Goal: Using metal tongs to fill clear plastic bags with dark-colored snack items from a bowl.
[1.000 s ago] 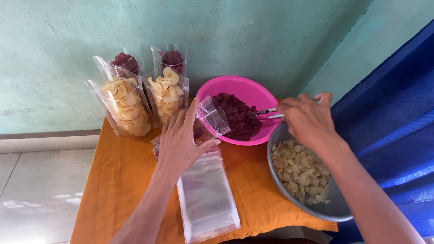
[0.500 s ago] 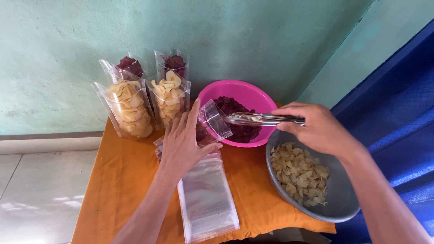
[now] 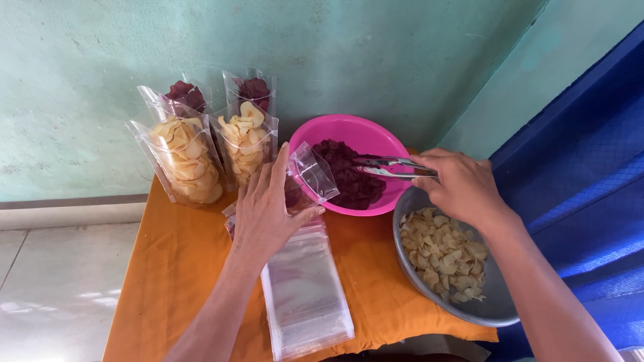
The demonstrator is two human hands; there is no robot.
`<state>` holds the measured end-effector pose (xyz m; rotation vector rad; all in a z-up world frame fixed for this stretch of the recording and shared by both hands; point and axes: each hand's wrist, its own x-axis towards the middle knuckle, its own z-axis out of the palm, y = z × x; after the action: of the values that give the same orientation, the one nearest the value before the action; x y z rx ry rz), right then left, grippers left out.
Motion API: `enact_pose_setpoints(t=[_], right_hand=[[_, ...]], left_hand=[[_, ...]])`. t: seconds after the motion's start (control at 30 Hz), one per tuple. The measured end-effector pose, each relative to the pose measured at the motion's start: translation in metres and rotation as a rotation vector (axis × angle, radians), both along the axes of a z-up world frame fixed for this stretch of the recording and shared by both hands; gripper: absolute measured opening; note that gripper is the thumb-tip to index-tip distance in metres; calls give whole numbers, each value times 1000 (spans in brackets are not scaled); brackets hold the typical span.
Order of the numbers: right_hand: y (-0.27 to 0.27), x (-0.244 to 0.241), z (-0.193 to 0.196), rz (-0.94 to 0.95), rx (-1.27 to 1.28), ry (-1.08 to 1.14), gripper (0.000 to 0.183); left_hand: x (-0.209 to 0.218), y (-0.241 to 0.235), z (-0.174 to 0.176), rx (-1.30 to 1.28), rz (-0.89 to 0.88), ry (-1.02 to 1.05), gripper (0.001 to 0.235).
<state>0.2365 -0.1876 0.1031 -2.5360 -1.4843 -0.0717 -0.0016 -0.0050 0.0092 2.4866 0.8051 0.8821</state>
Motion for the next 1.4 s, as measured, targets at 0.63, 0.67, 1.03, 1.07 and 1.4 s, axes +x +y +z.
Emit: enact_pose_setpoints(t=[0.63, 0.67, 1.03, 1.07, 1.4], right_hand=[[9, -13, 0, -178, -265, -79, 25], [7, -19, 8, -196, -220, -46, 25], [2, -54, 75, -338, -68, 431, 32], [5, -57, 74, -314, -115, 437, 33], [11, -32, 49, -61, 51, 395, 43]], left_hand=[[1, 0, -2, 2, 11, -14, 117], [1, 1, -3, 2, 8, -8, 117], [7, 9, -20, 125, 15, 4, 118], [7, 9, -21, 125, 9, 4, 119], [0, 2, -2, -14, -7, 16, 121]])
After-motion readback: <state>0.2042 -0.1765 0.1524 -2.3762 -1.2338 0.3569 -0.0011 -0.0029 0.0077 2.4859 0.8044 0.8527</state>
